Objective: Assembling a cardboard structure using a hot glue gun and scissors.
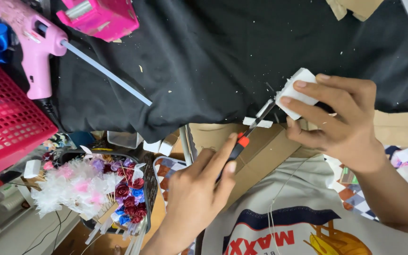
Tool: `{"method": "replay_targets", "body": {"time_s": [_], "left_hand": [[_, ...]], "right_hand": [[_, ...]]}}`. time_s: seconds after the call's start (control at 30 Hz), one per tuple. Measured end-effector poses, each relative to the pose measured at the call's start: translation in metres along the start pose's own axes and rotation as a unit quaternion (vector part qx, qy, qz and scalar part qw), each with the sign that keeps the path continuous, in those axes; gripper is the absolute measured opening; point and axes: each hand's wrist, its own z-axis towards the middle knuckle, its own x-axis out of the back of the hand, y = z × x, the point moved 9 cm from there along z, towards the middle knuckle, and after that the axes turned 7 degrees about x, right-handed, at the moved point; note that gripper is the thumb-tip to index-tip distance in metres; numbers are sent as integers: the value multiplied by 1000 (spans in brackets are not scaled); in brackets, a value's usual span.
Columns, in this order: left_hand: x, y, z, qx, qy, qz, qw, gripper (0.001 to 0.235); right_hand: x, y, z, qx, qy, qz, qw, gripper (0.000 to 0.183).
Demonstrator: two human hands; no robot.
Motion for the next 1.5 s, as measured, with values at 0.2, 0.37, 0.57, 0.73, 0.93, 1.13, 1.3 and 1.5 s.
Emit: {"method": "replay_targets", "body": {"time_s": [0.2, 0.37, 0.57, 0.73, 0.93, 1.13, 1.3, 1.5], "left_hand": [[56, -4, 15, 9, 164, 107, 981, 43], [50, 13, 56, -74, 343, 295, 889, 32], [43, 19, 28, -101, 338, 173, 920, 34], [21, 0, -43, -90, 163, -171, 967, 26], [-52, -120, -129, 121, 223, 121, 960, 15], [-141, -121, -136, 125, 121, -252, 952, 27], [-156, -64, -134, 13, 51, -243, 969, 51], [-89, 20, -108, -63, 133, -375, 915, 56]], "right_hand": [[3, 27, -18, -208, -53, 115, 970, 81], [9, 16, -15, -109, 5, 84, 990, 79], [26, -24, -18, -48, 100, 134, 985, 57], [32, -74, -19, -11, 98, 159, 982, 55], [-15, -80, -37, -110, 74, 251, 959, 68], [-69, -75, -63, -127, 15, 274, 953, 54], [-41, -45, -111, -137, 209, 188, 950, 57], [11, -49, -145, -227, 425, 165, 860, 59]]}}
